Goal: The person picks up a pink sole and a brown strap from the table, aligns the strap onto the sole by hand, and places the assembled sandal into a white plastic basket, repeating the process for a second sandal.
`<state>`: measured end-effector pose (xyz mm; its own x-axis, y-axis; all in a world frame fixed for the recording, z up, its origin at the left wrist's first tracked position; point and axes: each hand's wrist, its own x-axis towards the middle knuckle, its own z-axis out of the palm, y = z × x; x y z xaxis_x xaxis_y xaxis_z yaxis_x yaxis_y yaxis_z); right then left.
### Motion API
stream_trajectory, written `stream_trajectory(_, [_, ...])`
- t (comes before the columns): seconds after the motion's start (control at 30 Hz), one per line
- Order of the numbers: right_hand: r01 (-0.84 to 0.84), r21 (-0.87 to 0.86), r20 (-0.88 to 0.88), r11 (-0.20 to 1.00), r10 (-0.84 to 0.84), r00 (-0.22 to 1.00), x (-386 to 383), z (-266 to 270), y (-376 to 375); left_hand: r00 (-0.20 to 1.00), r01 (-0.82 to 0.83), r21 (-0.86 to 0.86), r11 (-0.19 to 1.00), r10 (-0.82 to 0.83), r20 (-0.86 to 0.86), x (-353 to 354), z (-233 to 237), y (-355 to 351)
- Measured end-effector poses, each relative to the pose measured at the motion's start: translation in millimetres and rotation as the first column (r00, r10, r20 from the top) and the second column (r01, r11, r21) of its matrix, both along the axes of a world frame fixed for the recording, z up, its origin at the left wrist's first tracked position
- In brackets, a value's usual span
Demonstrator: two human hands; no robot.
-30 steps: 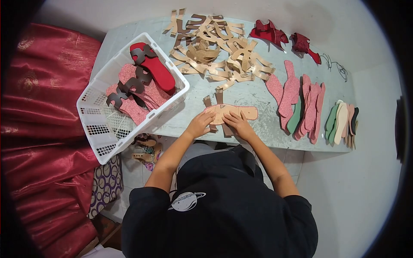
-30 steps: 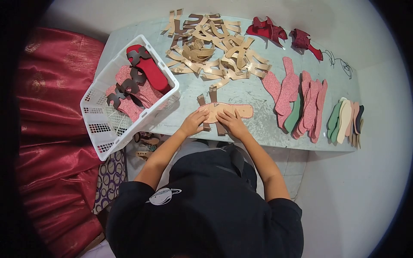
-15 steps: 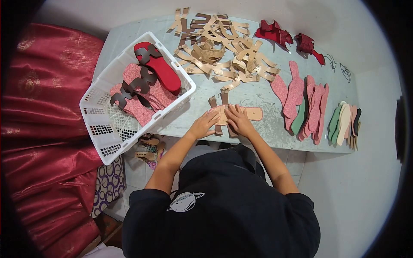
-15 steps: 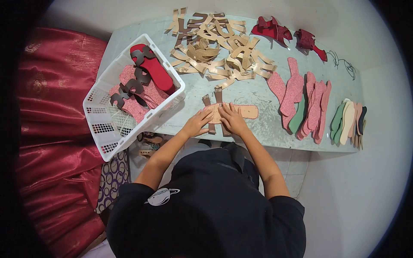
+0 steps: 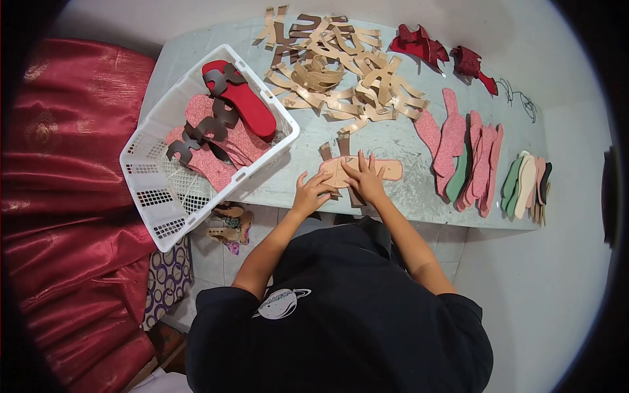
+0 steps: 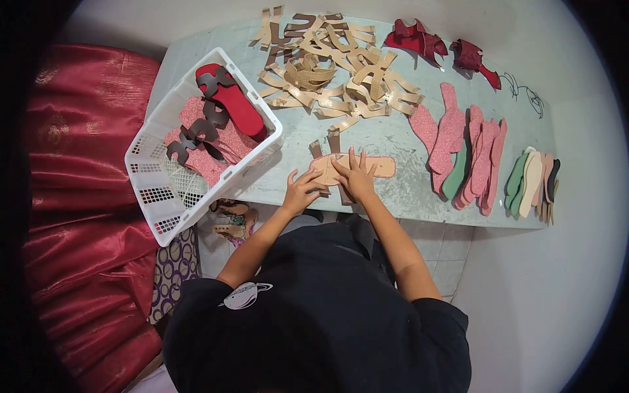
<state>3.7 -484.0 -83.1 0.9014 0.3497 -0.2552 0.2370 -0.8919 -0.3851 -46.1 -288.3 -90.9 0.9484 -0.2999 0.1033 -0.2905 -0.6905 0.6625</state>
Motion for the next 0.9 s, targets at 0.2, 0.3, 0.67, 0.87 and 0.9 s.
stream_trajectory(0.2, [-0.023,-0.015,-0.025,1.000,0.023,0.999,1.2,1.9,1.1,0.992,-0.119,-0.094,0.988,0.122,0.029,9.3,-3.4,-7.7])
stream_trajectory(0.3, [-0.028,-0.013,-0.022,1.000,0.027,0.999,1.2,3.5,1.8,0.979,-0.193,-0.156,0.969,0.200,0.030,13.9,-4.3,-9.4])
stream_trajectory(0.67, [-0.022,0.015,0.006,1.000,0.022,1.000,-0.9,0.9,0.1,0.983,-0.183,-0.214,0.960,0.181,-0.028,23.4,-3.4,-11.4])
stream_trajectory(0.87, [-0.011,0.065,0.065,0.998,0.007,0.998,-3.7,-5.0,-1.0,0.976,-0.212,-0.161,0.964,0.216,0.010,22.3,-5.6,-14.3])
stream_trajectory(0.9, [-0.010,0.069,0.063,0.998,0.006,0.998,-3.9,-4.8,-1.3,0.976,-0.211,-0.161,0.964,0.216,0.011,22.8,-5.2,-14.1])
